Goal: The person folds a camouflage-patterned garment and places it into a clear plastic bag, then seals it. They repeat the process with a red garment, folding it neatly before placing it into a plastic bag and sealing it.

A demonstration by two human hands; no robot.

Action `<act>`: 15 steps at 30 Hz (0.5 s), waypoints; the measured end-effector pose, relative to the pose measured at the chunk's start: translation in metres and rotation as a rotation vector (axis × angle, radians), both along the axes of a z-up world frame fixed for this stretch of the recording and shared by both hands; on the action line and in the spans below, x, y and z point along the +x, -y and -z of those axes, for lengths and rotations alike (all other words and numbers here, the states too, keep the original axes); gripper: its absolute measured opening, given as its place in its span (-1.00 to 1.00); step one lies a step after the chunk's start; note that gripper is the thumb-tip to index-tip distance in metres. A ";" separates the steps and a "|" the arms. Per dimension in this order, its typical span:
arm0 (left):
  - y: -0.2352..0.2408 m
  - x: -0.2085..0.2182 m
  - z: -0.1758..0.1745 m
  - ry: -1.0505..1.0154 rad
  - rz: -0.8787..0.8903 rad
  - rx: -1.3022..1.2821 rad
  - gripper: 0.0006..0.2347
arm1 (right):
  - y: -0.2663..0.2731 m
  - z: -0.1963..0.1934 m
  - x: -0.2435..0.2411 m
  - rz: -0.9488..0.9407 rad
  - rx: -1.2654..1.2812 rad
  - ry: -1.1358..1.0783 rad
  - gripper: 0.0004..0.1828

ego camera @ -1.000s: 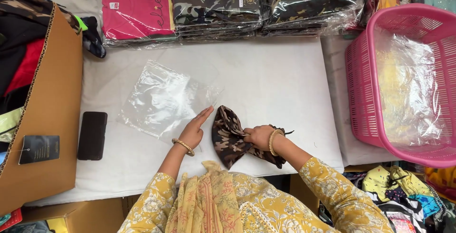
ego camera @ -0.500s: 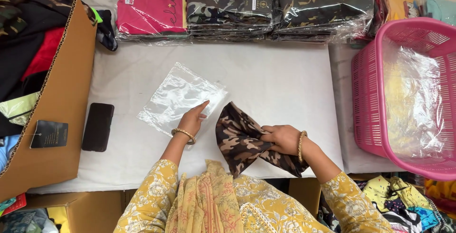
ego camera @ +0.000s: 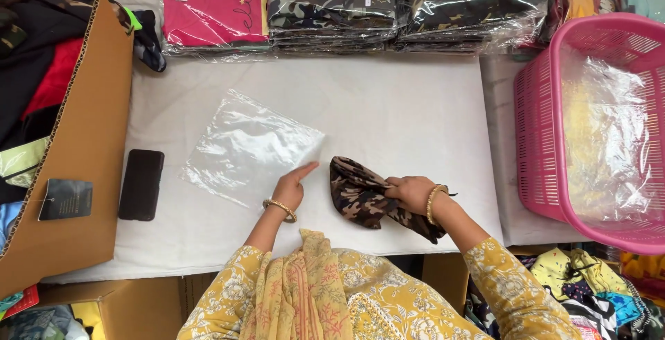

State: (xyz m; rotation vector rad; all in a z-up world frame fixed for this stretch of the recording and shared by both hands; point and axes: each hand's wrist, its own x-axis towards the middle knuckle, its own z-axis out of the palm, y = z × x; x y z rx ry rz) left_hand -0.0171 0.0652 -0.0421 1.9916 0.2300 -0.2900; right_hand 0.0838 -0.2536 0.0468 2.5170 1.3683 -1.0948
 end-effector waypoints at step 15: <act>0.042 0.022 -0.045 0.930 0.291 0.625 -0.73 | 0.094 -0.088 0.005 0.737 0.568 0.529 -0.66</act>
